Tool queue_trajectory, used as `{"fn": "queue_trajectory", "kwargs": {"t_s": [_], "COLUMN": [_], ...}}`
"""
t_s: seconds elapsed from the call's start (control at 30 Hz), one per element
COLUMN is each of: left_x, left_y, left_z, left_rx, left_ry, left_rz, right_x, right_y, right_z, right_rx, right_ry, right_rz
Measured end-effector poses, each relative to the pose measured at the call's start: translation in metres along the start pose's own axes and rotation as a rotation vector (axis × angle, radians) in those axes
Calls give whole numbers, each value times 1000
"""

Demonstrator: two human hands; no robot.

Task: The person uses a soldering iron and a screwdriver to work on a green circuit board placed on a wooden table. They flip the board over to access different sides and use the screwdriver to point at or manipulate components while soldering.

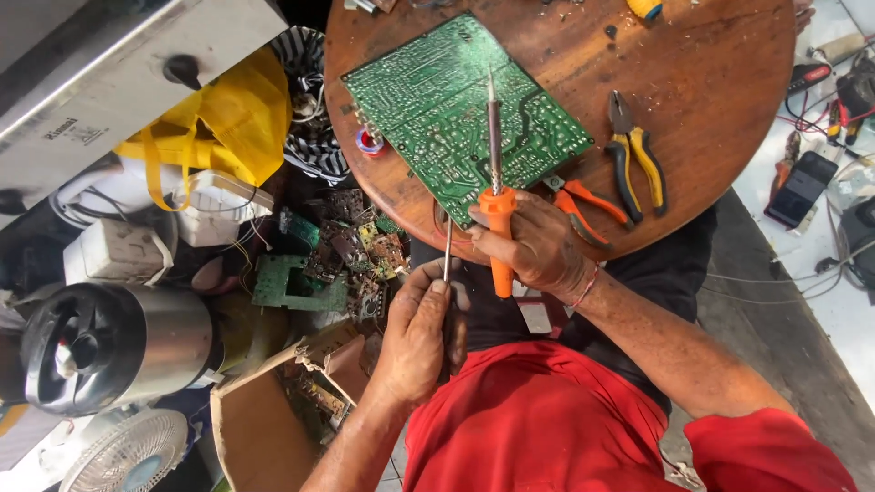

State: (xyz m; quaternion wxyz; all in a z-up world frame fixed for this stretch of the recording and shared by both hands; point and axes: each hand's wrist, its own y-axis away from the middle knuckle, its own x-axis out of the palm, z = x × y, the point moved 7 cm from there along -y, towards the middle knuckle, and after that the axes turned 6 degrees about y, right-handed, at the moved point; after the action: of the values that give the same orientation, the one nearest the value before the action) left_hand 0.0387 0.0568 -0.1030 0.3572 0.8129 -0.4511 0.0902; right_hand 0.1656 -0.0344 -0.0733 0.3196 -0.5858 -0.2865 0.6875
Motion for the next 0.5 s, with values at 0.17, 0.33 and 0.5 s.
{"fn": "queue_trajectory", "kwargs": {"t_s": [0.17, 0.33, 0.5], "left_x": [-11, -20, -27], "left_y": [1, 0, -9], "left_z": [9, 20, 33], "left_rx": [63, 134, 138], "left_ry": [-264, -356, -402], "left_rz": [-29, 11, 40], "right_x": [0, 1, 0], "right_y": [0, 4, 7], "right_z": [-1, 0, -2], "right_rx": [-17, -19, -41], "right_ry": [27, 17, 28], "right_rz": [6, 1, 3]}}
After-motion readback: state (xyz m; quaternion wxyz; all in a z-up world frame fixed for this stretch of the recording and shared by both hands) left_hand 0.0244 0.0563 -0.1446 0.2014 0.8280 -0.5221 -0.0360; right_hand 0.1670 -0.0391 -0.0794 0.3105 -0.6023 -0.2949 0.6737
